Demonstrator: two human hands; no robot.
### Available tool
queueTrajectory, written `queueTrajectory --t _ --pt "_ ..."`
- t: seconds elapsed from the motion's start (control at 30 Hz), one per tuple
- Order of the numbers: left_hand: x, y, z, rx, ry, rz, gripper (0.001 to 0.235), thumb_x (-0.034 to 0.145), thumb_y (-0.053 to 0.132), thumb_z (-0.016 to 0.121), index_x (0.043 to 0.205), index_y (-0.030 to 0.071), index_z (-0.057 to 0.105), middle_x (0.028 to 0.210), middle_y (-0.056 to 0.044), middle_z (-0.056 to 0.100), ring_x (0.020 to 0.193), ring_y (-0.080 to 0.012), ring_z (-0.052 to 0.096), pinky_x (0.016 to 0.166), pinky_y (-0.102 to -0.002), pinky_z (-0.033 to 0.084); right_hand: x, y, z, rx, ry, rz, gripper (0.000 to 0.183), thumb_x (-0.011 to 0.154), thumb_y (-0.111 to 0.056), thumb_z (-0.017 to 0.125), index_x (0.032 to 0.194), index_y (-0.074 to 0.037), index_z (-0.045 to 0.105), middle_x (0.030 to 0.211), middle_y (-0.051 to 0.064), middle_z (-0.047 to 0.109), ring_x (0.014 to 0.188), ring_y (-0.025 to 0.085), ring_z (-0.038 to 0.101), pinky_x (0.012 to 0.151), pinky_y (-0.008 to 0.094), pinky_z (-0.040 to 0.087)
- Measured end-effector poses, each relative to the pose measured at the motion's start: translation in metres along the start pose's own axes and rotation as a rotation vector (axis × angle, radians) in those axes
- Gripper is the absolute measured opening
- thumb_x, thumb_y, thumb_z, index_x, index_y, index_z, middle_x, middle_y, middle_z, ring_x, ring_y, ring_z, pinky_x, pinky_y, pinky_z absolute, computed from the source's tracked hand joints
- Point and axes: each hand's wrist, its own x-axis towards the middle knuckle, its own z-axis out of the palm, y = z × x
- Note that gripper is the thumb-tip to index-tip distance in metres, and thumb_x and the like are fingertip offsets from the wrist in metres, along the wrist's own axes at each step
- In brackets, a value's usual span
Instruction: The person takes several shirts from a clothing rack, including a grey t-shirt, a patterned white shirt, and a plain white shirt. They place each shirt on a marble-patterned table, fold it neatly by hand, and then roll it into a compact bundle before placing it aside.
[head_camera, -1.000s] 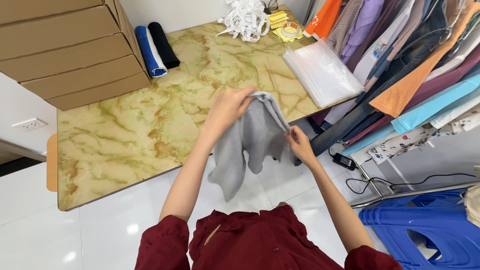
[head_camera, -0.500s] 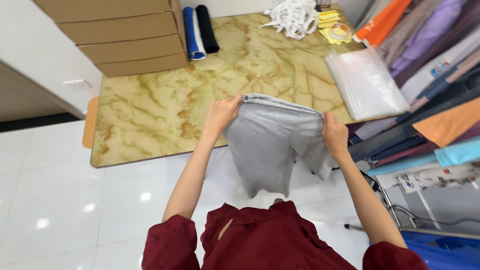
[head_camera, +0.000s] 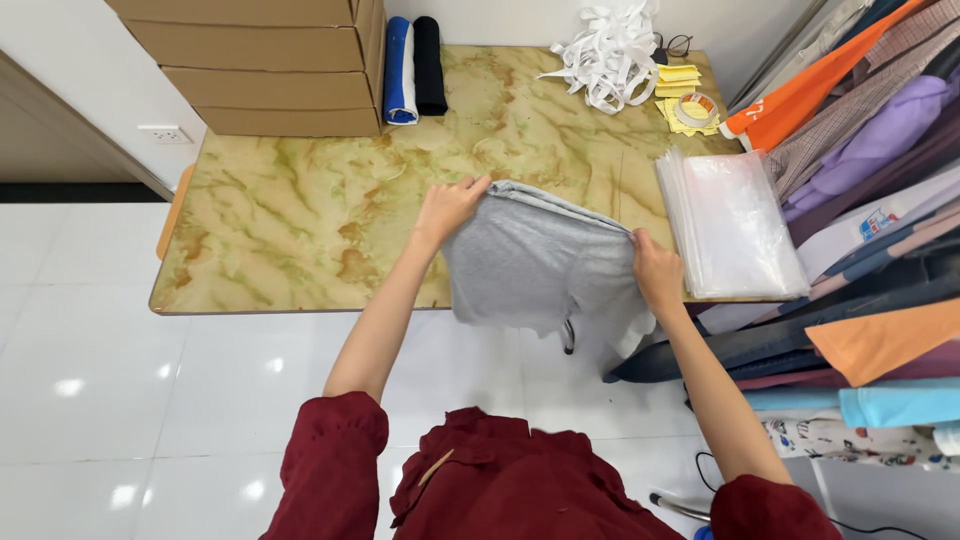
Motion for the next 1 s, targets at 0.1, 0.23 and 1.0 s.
queueTrajectory --t 0.1,0.23,1.0 --pt "0.006 -0.014 0.041 0.046 -0.025 0.019 0.011 0.100 0.029 0.050 0.109 0.033 0.055 0.075 0.005 0.058 0.055 -0.0259 0.071 0.051 -0.040 0.059 0.014 0.004 0.020 0.043 -0.069 0.023 0.014 0.112 -0.036 0.047 0.106 -0.028 0.055 0.066 0.005 0.066 0.057 0.032 0.070 0.056 0.043 0.057" --pt "0.022 -0.027 0.064 0.105 -0.042 0.011 0.016 0.100 0.023 0.047 0.110 0.034 0.054 0.075 0.006 0.057 0.052 -0.0249 0.070 0.049 -0.038 0.058 0.036 0.009 0.050 0.030 -0.106 0.005 0.016 0.113 -0.039 0.045 0.105 -0.029 0.054 0.062 0.004 0.064 0.056 0.031 0.070 0.054 0.042 0.057" --pt "0.111 -0.175 0.399 0.032 -0.464 -0.171 0.024 0.108 0.039 0.043 0.131 0.037 0.049 0.117 -0.012 0.063 0.097 -0.0346 0.072 0.078 -0.046 0.059 0.234 0.006 0.306 0.181 -0.678 0.282 0.025 0.110 -0.044 0.044 0.117 -0.026 0.060 0.090 0.019 0.075 0.091 0.039 0.076 0.078 0.051 0.060"
